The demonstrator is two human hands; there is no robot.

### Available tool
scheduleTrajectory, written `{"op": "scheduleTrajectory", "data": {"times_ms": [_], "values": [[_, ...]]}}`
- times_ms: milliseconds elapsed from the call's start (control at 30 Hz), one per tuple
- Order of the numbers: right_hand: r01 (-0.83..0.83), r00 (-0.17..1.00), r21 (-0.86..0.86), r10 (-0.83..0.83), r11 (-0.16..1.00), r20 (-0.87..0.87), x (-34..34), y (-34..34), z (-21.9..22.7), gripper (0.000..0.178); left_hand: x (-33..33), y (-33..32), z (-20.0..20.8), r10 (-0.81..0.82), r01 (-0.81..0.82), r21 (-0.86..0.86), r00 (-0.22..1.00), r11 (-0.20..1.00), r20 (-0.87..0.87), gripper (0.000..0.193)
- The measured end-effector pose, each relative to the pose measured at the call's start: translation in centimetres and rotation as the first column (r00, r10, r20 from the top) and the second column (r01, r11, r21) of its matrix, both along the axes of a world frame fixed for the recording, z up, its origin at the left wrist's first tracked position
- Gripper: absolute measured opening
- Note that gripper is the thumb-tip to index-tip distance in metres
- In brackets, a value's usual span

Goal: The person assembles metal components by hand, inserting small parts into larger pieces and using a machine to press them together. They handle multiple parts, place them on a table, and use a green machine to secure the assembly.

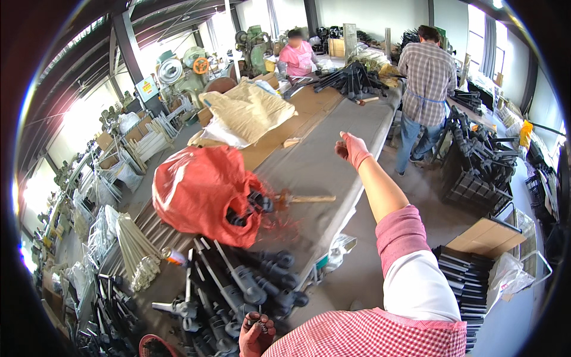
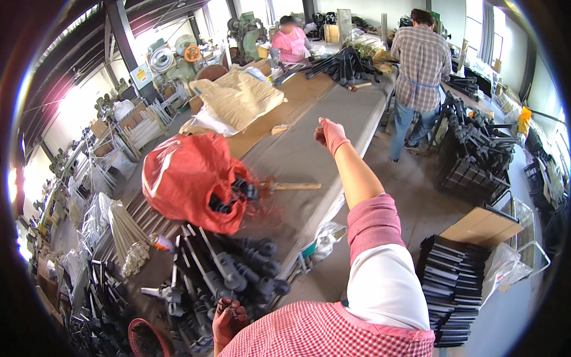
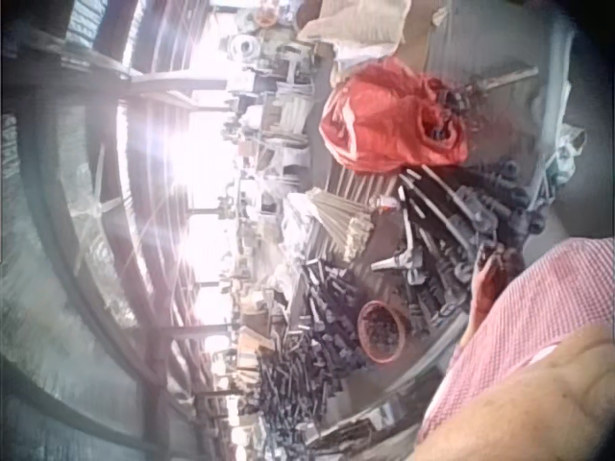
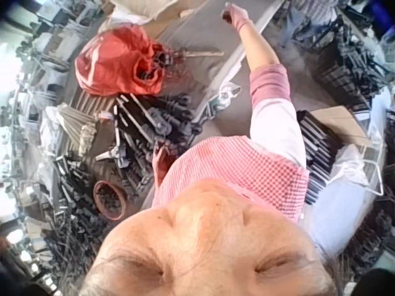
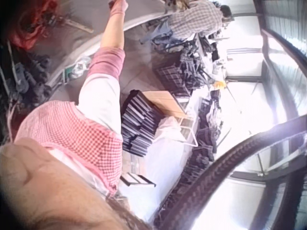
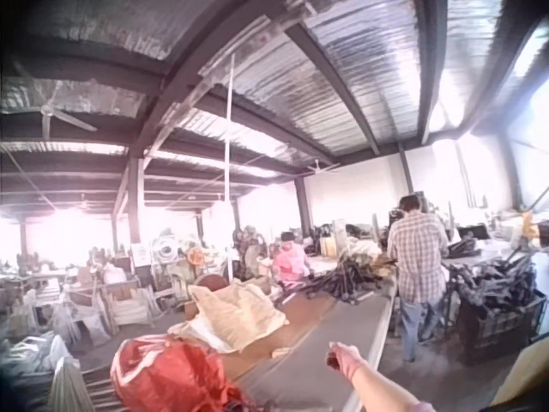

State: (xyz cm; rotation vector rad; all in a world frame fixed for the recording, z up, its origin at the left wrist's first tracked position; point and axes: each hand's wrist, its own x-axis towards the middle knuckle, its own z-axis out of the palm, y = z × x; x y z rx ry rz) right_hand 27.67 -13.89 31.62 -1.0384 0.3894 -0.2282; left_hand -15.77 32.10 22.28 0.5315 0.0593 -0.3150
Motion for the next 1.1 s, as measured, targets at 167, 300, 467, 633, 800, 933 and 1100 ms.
{"op": "scheduleTrajectory", "data": {"times_ms": [167,300,467,633,800,933,1100], "values": [[-0.066,0.997,-0.115,0.062,0.991,-0.04,2.3,-13.0,0.5,0.022,6.5,-15.7,0.9,-0.023,0.019,-0.102,0.999,0.995,-0.04,0.024],[-0.225,0.972,-0.138,0.213,0.965,-0.096,1.8,-20.9,1.6,0.021,11.7,-25.3,1.5,-0.183,0.173,-0.098,0.978,0.98,-0.103,0.024],[-0.289,0.957,-0.211,0.286,0.934,-0.045,2.5,-27.1,2.9,0.015,18.8,-32.7,1.3,-0.4,0.385,-0.158,0.913,0.909,-0.078,0.022],[-0.353,0.935,-0.224,0.336,0.908,-0.111,8.2,-30.9,3.0,0.017,26.3,-37.1,-0.2,-0.425,0.414,-0.107,0.898,0.904,-0.115,0.019],[-0.367,0.929,-0.34,0.356,0.866,-0.098,19.1,-34.0,4.1,0.019,36.0,-41.5,-2.1,-0.354,0.351,-0.042,0.923,0.935,-0.152,0.015],[-0.41,0.912,-0.334,0.379,0.849,-0.158,28.1,-35.0,4.4,0.018,43.2,-43.4,-1.6,-0.317,0.309,-0.123,0.947,0.943,-0.055,0.016],[-0.443,0.896,-0.345,0.405,0.827,-0.18,38.7,-37.8,3.2,0.017,50.5,-45.5,-0.2,-0.225,0.211,-0.147,0.97,0.966,-0.09,0.017]]}}
